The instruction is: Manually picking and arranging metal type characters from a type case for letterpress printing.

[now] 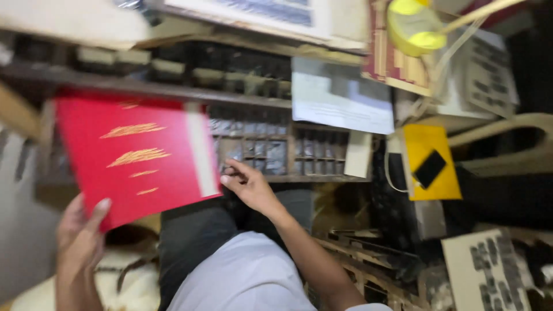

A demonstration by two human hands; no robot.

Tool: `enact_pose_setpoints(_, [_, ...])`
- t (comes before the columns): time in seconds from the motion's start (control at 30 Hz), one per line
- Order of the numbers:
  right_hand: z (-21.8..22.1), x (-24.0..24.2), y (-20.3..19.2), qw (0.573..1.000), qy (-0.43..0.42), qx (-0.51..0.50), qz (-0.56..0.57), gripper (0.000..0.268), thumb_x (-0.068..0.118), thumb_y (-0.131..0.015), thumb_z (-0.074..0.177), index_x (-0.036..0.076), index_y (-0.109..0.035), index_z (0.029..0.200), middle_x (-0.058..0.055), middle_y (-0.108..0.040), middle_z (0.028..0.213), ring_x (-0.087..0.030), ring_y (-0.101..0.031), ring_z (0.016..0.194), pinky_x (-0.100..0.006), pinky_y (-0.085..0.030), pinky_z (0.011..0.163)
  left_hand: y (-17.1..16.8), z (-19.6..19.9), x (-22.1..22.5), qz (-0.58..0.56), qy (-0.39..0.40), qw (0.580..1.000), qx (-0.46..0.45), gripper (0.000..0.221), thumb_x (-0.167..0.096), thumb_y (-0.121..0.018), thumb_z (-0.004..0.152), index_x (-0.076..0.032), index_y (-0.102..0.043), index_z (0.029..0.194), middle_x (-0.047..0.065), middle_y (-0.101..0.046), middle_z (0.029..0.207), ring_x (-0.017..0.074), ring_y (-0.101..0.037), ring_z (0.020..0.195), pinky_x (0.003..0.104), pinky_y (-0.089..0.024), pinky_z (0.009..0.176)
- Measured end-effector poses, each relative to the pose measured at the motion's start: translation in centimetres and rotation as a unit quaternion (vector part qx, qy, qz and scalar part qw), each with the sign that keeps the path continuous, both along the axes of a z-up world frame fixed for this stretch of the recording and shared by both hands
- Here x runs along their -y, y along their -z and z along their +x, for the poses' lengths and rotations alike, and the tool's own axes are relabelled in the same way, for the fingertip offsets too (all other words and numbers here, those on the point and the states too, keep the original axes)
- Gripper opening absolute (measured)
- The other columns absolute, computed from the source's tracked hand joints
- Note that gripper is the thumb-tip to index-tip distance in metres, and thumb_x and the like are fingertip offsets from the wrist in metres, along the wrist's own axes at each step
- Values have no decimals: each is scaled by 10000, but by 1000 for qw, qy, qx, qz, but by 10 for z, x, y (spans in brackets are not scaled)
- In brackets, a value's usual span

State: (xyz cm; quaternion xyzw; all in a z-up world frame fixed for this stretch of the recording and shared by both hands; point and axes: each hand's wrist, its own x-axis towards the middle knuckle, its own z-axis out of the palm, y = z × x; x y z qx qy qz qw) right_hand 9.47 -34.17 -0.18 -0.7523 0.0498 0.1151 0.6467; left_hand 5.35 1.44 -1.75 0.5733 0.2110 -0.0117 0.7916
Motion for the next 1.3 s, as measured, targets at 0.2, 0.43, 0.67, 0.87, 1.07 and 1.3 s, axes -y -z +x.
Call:
enact_pose_setpoints(0.2, [25, 82, -87, 974, 213, -71, 30, 357, 157, -755, 884, 72, -730, 1230, -66, -768, 968, -135, -709, 710, -210, -606, 617, -6, 8, -8, 289, -62, 955, -8, 405, -184, -781, 1068, -35, -584, 1390, 156, -680, 1292, 170, -663, 1127, 284, -541, 970])
enact_pose_setpoints(0.43, [62, 173, -94, 910, 403, 24, 87, 332, 393, -623, 1005, 69, -637, 938, -71, -696, 791, -113, -629, 594, -209, -498, 522, -80, 44, 36, 580, -58, 787, 204, 568, -92, -828, 953, 132, -663, 1448, 350, -557, 1400, 479, -552, 1255, 565, -454, 1061])
enact_pose_setpoints(0.67, [77, 167, -100, 907, 412, 26, 80, 346, 421, -694, 955, 81, -654, 904, -48, -674, 696, -90, -593, 546, -193, -443, 476, -43, 138, 53, 125, -142, 969, 158, 703, -24, -743, 1046, -1, -281, 1576, 274, -472, 1560, 244, -573, 1406, 300, -590, 1011])
enact_pose_setpoints(0.87, [96, 185, -95, 867, 486, -7, 108, 350, 331, -800, 899, 114, -566, 756, -61, -634, 608, -118, -568, 467, -237, -400, 386, 1, 185, 68, 42, -215, 955, 199, 755, 49, -792, 1049, -164, -317, 1596, 168, -458, 1636, 214, -704, 1239, 275, -630, 888])
enact_pose_setpoints(1.07, [41, 155, -39, 897, 425, 22, 120, 221, 159, -774, 925, 51, -583, 899, -49, -542, 598, -160, -576, 407, -267, -467, 327, -42, 96, 198, -35, -131, 981, 138, 461, -7, -691, 915, -123, -613, 1354, 28, -544, 1188, 146, -561, 1115, 264, -559, 890])
enact_pose_setpoints(1.3, [-98, 94, 16, 913, 384, -113, 80, 318, 225, -683, 981, 5, -575, 779, -166, -584, 458, -202, -546, 291, -258, -413, 281, -52, 46, 217, 109, 247, 959, 90, 885, -41, -649, 878, -18, -176, 1625, 372, -639, 1261, 508, -705, 1034, 534, -615, 820])
